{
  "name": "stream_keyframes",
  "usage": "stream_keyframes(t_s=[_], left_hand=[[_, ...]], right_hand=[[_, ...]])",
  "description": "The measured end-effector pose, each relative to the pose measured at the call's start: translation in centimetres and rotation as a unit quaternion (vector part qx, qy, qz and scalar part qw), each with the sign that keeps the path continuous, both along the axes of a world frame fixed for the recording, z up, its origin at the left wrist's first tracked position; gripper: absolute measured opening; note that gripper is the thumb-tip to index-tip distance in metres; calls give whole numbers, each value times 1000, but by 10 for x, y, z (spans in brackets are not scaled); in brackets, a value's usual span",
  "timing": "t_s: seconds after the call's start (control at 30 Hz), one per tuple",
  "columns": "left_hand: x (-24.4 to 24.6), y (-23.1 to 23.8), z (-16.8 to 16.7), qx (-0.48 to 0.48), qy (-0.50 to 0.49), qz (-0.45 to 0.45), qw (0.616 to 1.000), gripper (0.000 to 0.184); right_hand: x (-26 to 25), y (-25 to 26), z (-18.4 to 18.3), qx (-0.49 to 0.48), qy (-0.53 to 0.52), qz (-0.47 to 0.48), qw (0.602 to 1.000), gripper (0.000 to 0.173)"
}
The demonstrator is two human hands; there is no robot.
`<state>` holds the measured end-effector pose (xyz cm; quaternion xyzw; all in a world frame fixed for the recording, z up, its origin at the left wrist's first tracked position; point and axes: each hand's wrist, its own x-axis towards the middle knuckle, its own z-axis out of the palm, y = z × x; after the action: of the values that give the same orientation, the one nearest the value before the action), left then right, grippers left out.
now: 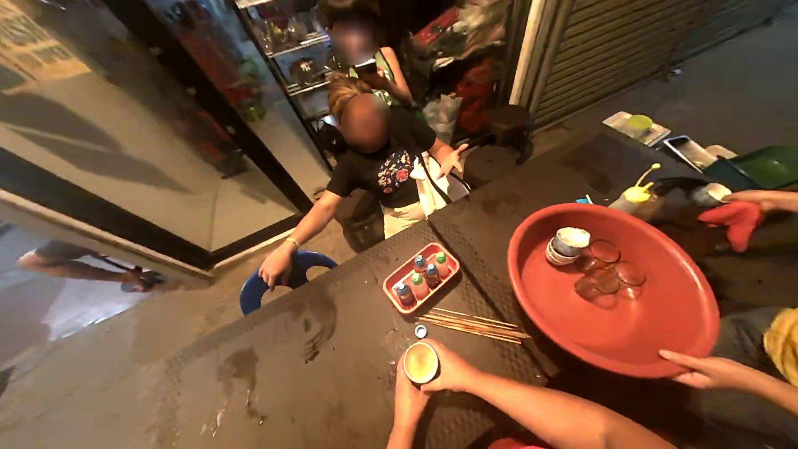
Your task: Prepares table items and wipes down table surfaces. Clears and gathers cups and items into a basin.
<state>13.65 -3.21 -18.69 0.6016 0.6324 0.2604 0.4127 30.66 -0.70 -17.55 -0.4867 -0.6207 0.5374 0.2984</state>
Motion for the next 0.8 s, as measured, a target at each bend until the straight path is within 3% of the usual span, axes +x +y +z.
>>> stream_keyframes(t_s=[0.1,0.2,0.33,0.47,0.57,0.7,0.8], left_hand=[[-1,3,1,28,23,-7,999,112],[7,5,24,67,24,-35,997,113],[45,14,83,110,45,-114,986,108],[107,29,131,156,8,-198,968,109],[165,40,152,171,-48,-268,947,108],[244,56,160,112,-70,-348,928,103],[292,68,147,31,-70,-380,922,102]], right_hand=[[0,0,9,10,10,-10,1000,100],[12,-8,30,40,0,-39,998,104],[58,-20,105,44,-22,-68,996,100],[121,-37,164,69,-49,-144,986,99],[176,-53,188,96,-87,-194,972,96],[252,-68,197,85,-130,-237,959,93],[306,-77,192,74,-160,-253,951,94]])
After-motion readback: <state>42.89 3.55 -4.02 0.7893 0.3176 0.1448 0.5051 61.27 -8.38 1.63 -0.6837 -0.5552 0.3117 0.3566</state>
